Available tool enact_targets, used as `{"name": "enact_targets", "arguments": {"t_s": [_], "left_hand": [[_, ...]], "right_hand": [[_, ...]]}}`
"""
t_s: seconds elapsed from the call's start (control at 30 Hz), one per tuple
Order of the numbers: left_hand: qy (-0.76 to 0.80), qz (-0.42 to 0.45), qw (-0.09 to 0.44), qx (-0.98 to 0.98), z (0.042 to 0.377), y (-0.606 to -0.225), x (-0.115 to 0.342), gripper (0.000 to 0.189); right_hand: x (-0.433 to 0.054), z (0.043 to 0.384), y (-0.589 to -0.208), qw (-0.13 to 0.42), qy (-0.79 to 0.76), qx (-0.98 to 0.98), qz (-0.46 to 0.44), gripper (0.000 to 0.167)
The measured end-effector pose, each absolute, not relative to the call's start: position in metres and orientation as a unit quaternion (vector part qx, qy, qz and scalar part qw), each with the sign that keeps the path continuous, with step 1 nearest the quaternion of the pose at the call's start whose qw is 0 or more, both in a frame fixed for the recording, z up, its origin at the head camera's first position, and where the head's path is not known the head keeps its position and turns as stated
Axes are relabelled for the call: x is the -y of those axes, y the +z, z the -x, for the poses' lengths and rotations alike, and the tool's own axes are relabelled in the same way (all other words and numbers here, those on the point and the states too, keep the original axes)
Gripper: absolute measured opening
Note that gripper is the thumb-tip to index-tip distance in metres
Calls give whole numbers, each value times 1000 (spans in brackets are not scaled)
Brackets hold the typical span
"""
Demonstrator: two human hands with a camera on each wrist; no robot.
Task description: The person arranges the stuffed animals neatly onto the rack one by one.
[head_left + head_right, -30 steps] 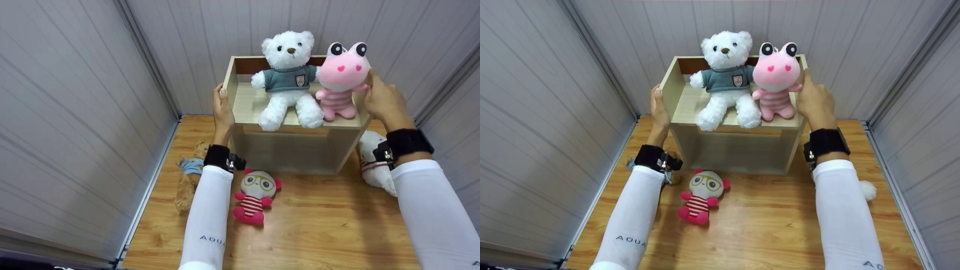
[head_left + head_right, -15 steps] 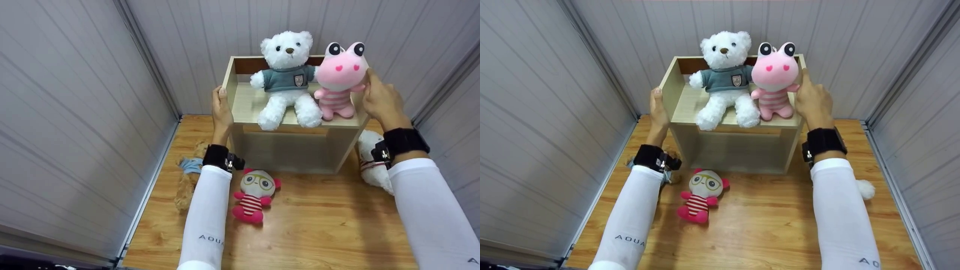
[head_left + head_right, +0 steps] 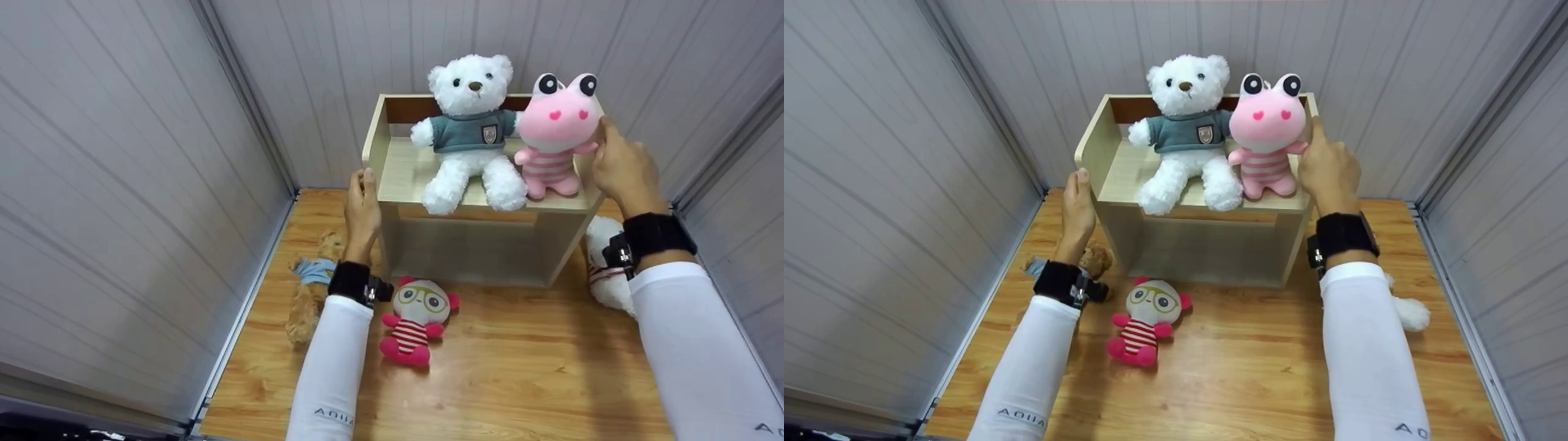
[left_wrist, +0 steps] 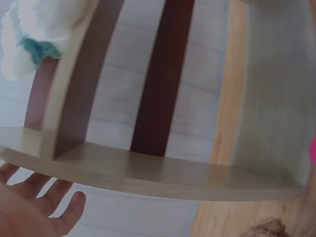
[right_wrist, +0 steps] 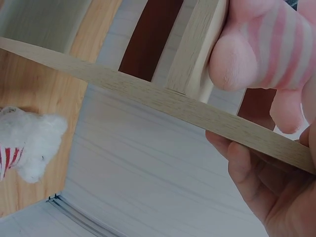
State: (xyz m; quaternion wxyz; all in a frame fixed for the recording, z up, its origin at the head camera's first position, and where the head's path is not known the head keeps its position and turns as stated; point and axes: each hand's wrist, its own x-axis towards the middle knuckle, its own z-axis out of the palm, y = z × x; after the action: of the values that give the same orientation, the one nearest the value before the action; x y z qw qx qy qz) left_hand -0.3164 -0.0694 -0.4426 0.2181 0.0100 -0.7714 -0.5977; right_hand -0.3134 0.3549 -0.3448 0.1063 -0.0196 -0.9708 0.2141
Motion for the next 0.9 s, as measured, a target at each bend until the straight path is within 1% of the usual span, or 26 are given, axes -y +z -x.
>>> {"name": "enact_targets", "arguments": {"t_s": [0.2,0.37,0.47,0.57,0.67,0.77,0.9], "left_hand": [[-593,-47,234,769,303,-473,65,43],[-601,-64,264,752,289,-496,62,40],[-588,-74,284,754,279,-508,62,45],[-564,-75,292,769,269,-522,62,48],[-515,-68,285,805,258,-536,58,50],[-434,-43,262,861,247,-551,52,52],[-310,23,207,928,233,-570,40,57]], "right_hand": [[-353,315,-346,97,222,970,24,64],[-353,315,-345,102,238,965,32,64],[-352,315,-346,108,240,964,32,64],[-351,315,-347,114,241,963,32,64],[-351,315,-346,113,240,963,35,64],[-351,315,-346,110,240,964,39,64],[-353,315,-346,103,240,964,43,65]]}}
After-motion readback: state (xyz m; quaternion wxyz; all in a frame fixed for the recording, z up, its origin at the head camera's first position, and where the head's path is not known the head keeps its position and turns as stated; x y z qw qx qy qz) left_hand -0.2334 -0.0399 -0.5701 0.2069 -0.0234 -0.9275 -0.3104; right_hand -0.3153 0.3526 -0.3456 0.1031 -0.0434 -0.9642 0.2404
